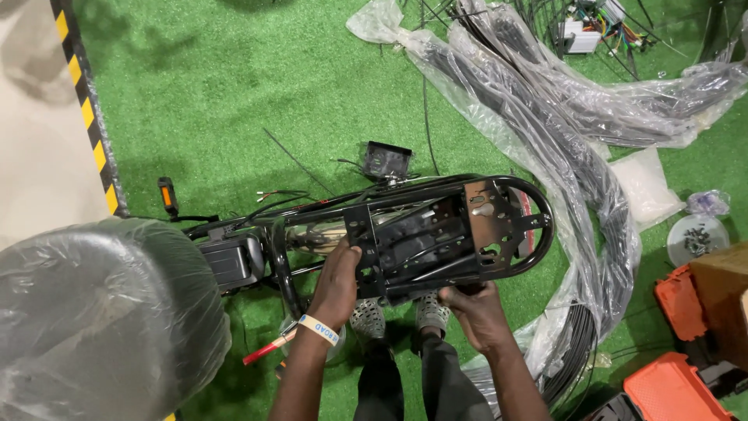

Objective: The person positions a metal rack onto the rear frame of a bicycle and secures it using a cordless drill and screws. They repeatedly retrieve fasteners from a bucket and tighten them into the rack's mounting points.

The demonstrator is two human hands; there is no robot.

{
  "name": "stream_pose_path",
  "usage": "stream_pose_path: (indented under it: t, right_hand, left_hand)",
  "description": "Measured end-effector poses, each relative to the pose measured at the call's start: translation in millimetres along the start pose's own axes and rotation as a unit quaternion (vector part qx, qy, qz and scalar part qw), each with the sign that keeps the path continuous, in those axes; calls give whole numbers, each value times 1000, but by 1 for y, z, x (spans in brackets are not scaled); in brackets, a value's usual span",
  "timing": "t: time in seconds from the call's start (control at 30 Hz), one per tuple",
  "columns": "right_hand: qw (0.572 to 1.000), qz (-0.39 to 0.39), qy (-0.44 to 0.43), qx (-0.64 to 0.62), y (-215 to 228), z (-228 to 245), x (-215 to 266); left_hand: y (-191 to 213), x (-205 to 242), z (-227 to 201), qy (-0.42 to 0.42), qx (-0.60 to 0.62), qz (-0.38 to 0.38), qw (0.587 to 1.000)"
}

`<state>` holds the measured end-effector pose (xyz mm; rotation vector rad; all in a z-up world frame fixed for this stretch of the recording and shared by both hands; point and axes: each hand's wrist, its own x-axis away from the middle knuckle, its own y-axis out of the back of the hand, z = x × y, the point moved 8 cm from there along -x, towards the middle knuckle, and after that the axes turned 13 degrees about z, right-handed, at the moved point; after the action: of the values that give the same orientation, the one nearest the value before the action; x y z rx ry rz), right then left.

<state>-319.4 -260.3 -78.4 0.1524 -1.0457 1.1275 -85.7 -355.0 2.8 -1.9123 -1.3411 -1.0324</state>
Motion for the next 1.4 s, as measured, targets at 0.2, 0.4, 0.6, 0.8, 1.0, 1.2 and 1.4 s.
stream_pose_path:
  t: [0.2,0.4,0.6,0.8,1.0,1.2,1.4]
  right_hand:
    - [984,106,37,137,-11,-4,-19]
    - [981,99,151,65,-40,10,-7]
    - [978,125,143,91,-20,8,-19]
    - [979,122,132,99,-9,-1,-25]
    - [987,63,-20,149,0,-16,-31]
    - [996,11,-56,62,-8,-18,-24]
    - [999,25,11,-17,3,-37,-38]
  left_hand:
    - [7,-58,44,-272,-213,-15,938]
    - [3,-32,-21,-271,197,45,941]
    - [2,-14,-30,-282,71,12,957]
    - [7,39,-39,-262,-199,-128,936]
    - [-10,72,-30,-286,-219,-236,902]
    - [-5,46,-18,-45,-227,-195,953]
    - [-2,30,-44,-26,-24,-78,996]
